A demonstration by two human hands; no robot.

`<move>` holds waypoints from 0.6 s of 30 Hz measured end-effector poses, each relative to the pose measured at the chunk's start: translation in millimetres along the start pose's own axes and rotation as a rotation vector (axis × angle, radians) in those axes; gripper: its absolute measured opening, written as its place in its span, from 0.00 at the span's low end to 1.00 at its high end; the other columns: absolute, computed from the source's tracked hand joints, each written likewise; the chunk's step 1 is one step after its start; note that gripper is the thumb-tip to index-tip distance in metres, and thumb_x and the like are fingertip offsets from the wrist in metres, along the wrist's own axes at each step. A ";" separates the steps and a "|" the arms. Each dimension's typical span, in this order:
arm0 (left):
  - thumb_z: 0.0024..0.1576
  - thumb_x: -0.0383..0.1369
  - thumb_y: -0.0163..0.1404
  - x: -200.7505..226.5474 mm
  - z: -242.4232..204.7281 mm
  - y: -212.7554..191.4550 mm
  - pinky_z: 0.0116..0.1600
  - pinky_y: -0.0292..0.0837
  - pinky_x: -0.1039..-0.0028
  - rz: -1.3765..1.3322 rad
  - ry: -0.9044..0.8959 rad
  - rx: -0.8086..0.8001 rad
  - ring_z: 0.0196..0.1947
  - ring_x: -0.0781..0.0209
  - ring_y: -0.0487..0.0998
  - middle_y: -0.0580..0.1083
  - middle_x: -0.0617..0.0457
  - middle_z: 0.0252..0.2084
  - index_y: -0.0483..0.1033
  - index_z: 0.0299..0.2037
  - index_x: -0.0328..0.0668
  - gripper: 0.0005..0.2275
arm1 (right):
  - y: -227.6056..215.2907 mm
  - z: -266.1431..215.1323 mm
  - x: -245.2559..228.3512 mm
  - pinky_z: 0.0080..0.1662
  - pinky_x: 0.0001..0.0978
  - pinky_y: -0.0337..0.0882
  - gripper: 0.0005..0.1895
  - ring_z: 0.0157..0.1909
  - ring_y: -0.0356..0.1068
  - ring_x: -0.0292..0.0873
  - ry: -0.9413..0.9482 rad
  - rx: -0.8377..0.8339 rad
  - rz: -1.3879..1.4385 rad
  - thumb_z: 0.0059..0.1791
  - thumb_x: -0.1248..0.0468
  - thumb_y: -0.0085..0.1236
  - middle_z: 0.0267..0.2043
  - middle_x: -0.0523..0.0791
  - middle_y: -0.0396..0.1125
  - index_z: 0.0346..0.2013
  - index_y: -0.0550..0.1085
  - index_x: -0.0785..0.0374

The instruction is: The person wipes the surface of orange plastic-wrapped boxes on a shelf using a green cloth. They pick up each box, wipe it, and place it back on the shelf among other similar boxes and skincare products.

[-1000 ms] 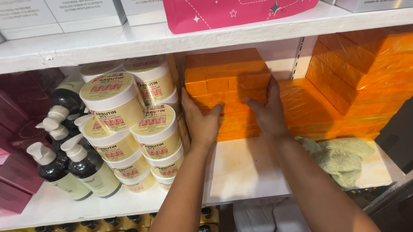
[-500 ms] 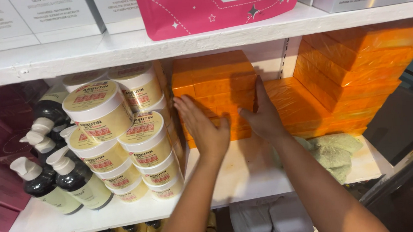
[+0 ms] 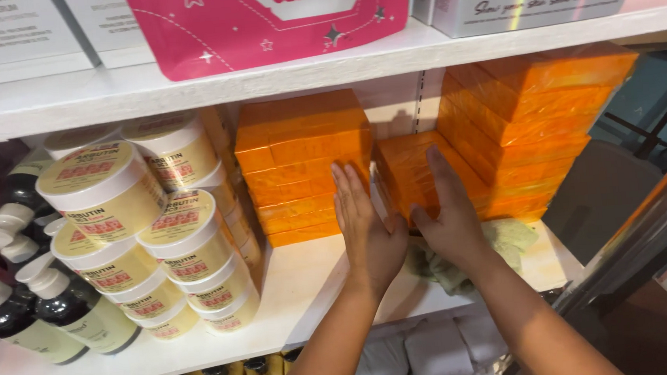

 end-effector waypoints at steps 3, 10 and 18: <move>0.51 0.27 0.55 11.7 -5.2 15.5 0.75 0.51 0.56 -0.130 -0.065 -0.049 0.76 0.30 0.48 0.41 0.24 0.78 0.44 0.75 0.26 0.42 | -11.4 -12.0 16.1 0.72 0.46 0.52 0.45 0.77 0.48 0.61 -0.043 0.025 -0.071 0.45 0.69 0.59 0.77 0.58 0.48 0.74 0.52 0.68; 0.53 0.29 0.55 11.6 -27.0 67.6 0.73 0.56 0.59 -0.258 -0.134 -0.144 0.77 0.32 0.49 0.42 0.26 0.78 0.47 0.75 0.29 0.39 | -37.0 -37.9 44.4 0.69 0.49 0.55 0.38 0.72 0.53 0.62 0.047 0.032 -0.144 0.43 0.69 0.59 0.73 0.56 0.55 0.69 0.62 0.68; 0.46 0.28 0.58 13.2 -43.3 75.0 0.71 0.52 0.55 0.226 0.021 -0.192 0.71 0.37 0.57 0.60 0.45 0.71 0.58 0.70 0.40 0.38 | -31.4 -56.2 64.6 0.69 0.50 0.55 0.39 0.73 0.53 0.60 -0.091 -0.006 -0.188 0.39 0.72 0.57 0.71 0.54 0.58 0.67 0.63 0.67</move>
Point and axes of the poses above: each hand's wrist, its own z-axis towards the middle knuckle, its own y-axis out of the palm, x = y × z, the point moved 1 cm from there along z, towards the middle knuckle
